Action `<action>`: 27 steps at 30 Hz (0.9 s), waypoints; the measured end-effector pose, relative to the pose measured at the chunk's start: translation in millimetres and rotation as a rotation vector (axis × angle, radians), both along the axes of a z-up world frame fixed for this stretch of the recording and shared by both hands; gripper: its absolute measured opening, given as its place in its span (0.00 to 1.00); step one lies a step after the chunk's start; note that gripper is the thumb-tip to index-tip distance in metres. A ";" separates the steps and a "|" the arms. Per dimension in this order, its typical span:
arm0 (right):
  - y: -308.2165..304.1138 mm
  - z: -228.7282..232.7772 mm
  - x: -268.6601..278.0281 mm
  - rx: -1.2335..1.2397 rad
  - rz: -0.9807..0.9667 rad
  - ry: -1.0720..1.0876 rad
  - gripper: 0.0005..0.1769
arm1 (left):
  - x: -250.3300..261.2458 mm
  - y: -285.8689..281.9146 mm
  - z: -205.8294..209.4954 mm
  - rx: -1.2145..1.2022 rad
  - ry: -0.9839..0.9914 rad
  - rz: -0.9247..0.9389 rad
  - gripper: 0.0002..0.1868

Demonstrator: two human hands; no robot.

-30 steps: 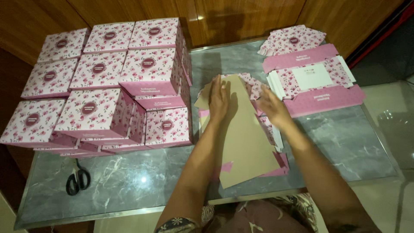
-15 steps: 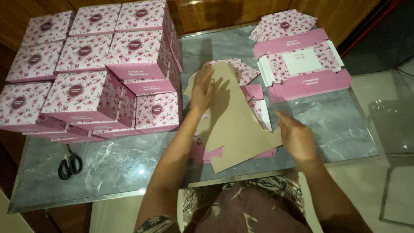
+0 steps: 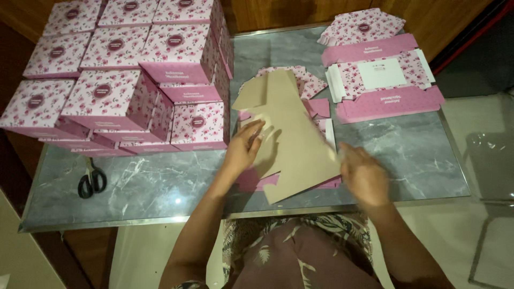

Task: The person folds and assembles cardboard boxes by hand, pressing on the creases and tabs to secure the structure.

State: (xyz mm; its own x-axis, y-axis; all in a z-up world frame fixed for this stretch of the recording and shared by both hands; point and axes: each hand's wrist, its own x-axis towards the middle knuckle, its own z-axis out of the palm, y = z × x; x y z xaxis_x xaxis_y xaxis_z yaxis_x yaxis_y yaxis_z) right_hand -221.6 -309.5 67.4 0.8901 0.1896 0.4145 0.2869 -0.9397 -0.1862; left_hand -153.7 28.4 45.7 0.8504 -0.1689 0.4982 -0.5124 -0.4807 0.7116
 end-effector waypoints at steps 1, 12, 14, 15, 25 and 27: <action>-7.3 1.0 -1.5 0.005 -0.022 -0.062 0.16 | -4.8 0.4 -0.1 0.014 0.003 0.006 0.22; -121.1 -3.6 36.5 0.913 0.248 -0.415 0.07 | 49.8 4.3 -27.1 -0.251 0.110 0.149 0.36; -128.4 -5.6 60.5 1.164 0.367 -0.373 0.10 | 68.7 12.3 -53.9 -0.402 0.339 0.079 0.32; -130.2 -5.7 73.7 1.304 0.439 -0.350 0.14 | 72.9 14.8 -65.2 -0.442 0.425 0.032 0.27; -80.3 17.2 160.7 0.911 0.193 -0.091 0.32 | -1.9 26.6 -10.1 -0.710 0.567 0.200 0.18; -60.6 34.2 142.4 0.669 0.273 -0.114 0.32 | -16.1 25.5 -6.6 -0.573 0.432 0.257 0.18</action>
State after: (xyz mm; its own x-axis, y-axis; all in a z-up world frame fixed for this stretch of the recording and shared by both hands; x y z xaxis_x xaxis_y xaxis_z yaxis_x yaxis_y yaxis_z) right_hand -79.2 -370.1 101.6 0.7917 0.0720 0.6067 0.5464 -0.5278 -0.6503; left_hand -169.8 53.9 39.0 0.9674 0.2454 0.0619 -0.0532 -0.0419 0.9977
